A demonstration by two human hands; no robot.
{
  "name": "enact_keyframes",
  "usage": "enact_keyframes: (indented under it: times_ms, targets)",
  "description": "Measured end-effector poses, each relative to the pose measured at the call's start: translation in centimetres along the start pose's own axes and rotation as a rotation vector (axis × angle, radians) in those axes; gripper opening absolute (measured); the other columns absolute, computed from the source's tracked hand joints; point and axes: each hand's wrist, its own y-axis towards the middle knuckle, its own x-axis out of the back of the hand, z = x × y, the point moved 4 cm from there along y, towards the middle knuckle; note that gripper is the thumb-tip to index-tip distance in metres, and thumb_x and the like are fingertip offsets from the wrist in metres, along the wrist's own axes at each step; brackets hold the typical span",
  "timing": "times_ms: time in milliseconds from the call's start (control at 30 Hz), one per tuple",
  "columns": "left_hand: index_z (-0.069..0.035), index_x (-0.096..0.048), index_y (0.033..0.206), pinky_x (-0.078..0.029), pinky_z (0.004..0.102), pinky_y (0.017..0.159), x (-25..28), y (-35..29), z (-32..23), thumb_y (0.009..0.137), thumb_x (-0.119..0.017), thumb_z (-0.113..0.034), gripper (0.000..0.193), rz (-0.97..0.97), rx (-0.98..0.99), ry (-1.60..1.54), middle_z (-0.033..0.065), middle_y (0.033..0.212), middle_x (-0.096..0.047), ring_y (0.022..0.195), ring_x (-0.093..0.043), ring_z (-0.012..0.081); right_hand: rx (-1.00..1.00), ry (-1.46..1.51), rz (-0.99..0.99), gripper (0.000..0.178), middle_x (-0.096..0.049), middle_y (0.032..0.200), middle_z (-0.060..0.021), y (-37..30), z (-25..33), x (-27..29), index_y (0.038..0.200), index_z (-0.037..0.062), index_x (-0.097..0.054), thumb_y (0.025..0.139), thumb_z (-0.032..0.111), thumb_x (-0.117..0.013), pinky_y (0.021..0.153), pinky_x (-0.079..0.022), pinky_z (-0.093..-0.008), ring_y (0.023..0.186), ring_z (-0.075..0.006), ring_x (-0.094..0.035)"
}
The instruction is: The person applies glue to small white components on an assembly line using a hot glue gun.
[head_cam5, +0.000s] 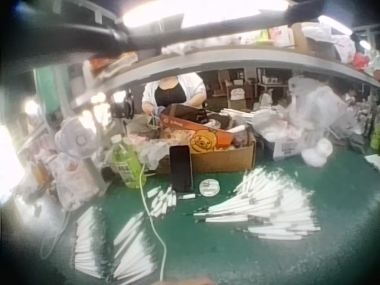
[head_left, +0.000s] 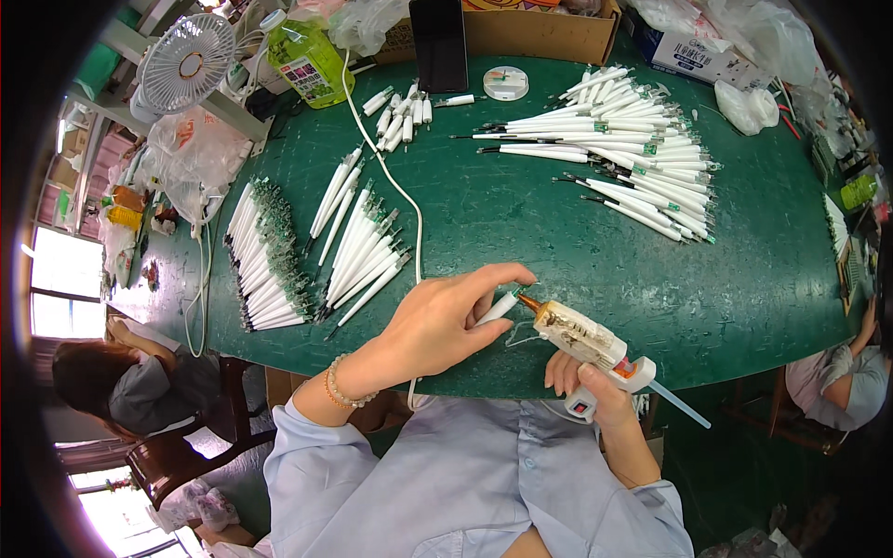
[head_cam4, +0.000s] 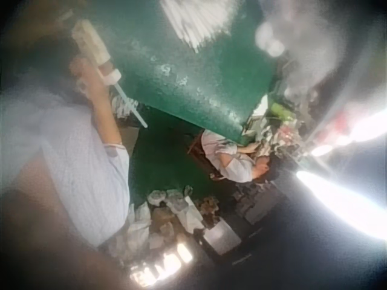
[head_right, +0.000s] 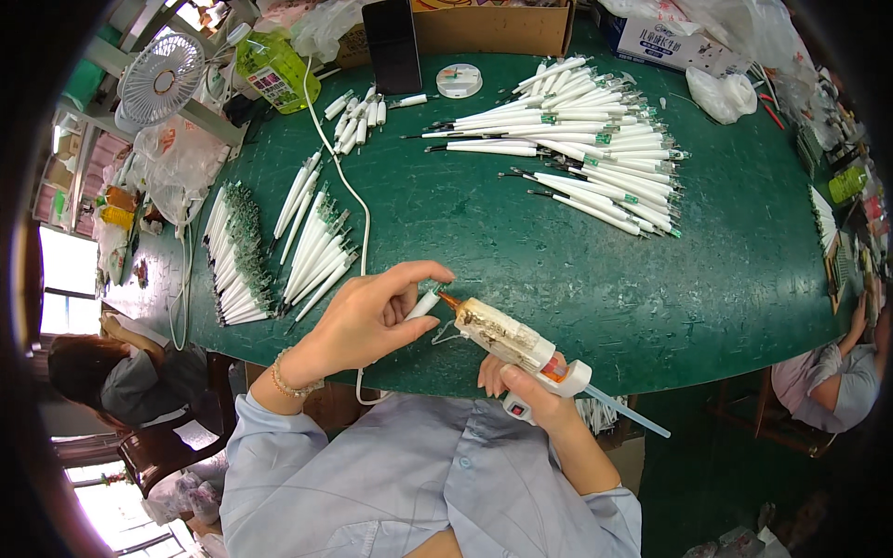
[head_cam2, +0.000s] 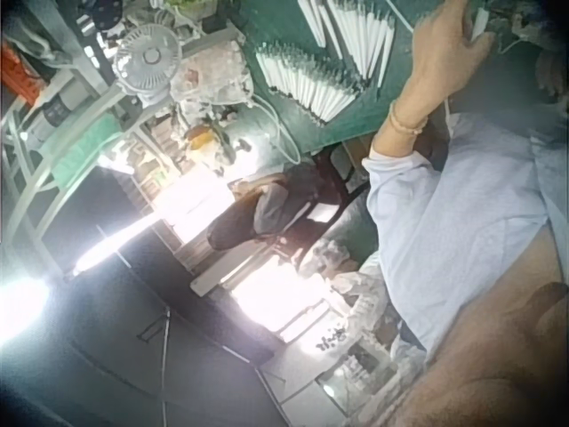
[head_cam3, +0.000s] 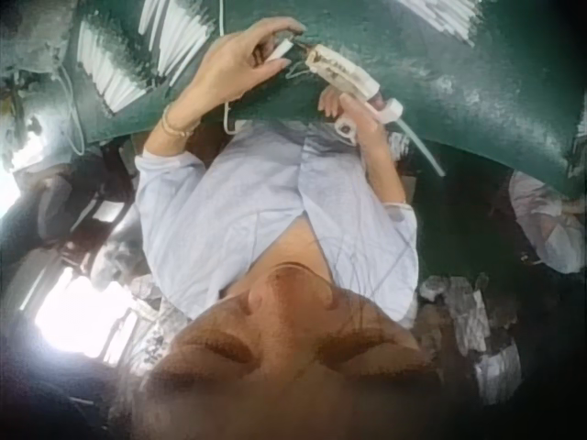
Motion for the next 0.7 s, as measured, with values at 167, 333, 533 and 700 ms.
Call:
enact_keyframes:
  times_ms: [167, 333, 533, 700]
  targets:
    - [-0.011, -0.052, 0.111, -0.030, 0.0228, 0.042, 0.01, -0.01, -0.08, 0.067, -0.067, -0.002, 0.048, -0.035, -0.057, 0.055, -0.0006, 0.054, -0.038, 0.045, -0.037, 0.0089, -0.020, -0.011, -0.019, 0.035, -0.047, 0.054, -0.0096, 0.02, -0.03, -0.03, 0.057, 0.0027, -0.048, 0.079, 0.029, -0.050, 0.056, -0.041, -0.0341, 0.056, -0.0219, -0.048]
    - [-0.011, -0.053, 0.111, -0.030, 0.0232, 0.042, -0.02, 0.02, -0.05, 0.066, -0.067, -0.002, 0.048, -0.045, -0.071, 0.054, -0.0006, 0.054, -0.038, 0.045, -0.036, 0.0090, -0.025, 0.011, -0.008, 0.035, -0.047, 0.053, -0.0089, 0.00, -0.07, 0.06, 0.056, 0.0028, -0.048, 0.080, 0.029, -0.050, 0.053, -0.041, -0.0330, 0.055, -0.0213, -0.048]
    - [-0.012, -0.053, 0.111, -0.031, 0.0236, 0.043, 0.03, 0.10, -0.11, 0.067, -0.067, -0.002, 0.047, -0.049, -0.075, 0.060, -0.0004, 0.055, -0.038, 0.045, -0.037, 0.0094, 0.013, 0.131, 0.087, 0.017, -0.050, 0.062, -0.0069, -0.17, -0.56, 0.66, 0.088, -0.0022, -0.051, 0.081, 0.013, -0.051, 0.058, -0.043, -0.0329, 0.060, -0.0168, -0.050]
    - [-0.012, -0.053, 0.111, -0.031, 0.0240, 0.043, 0.05, 0.15, -0.04, 0.067, -0.067, -0.002, 0.047, -0.049, -0.070, 0.067, -0.0001, 0.055, -0.038, 0.046, -0.037, 0.0098, 0.006, 0.128, 0.074, 0.018, -0.050, 0.061, -0.0065, -0.30, -0.78, 0.76, 0.090, -0.0028, -0.051, 0.081, 0.013, -0.051, 0.057, -0.043, -0.0323, 0.059, -0.0167, -0.050]
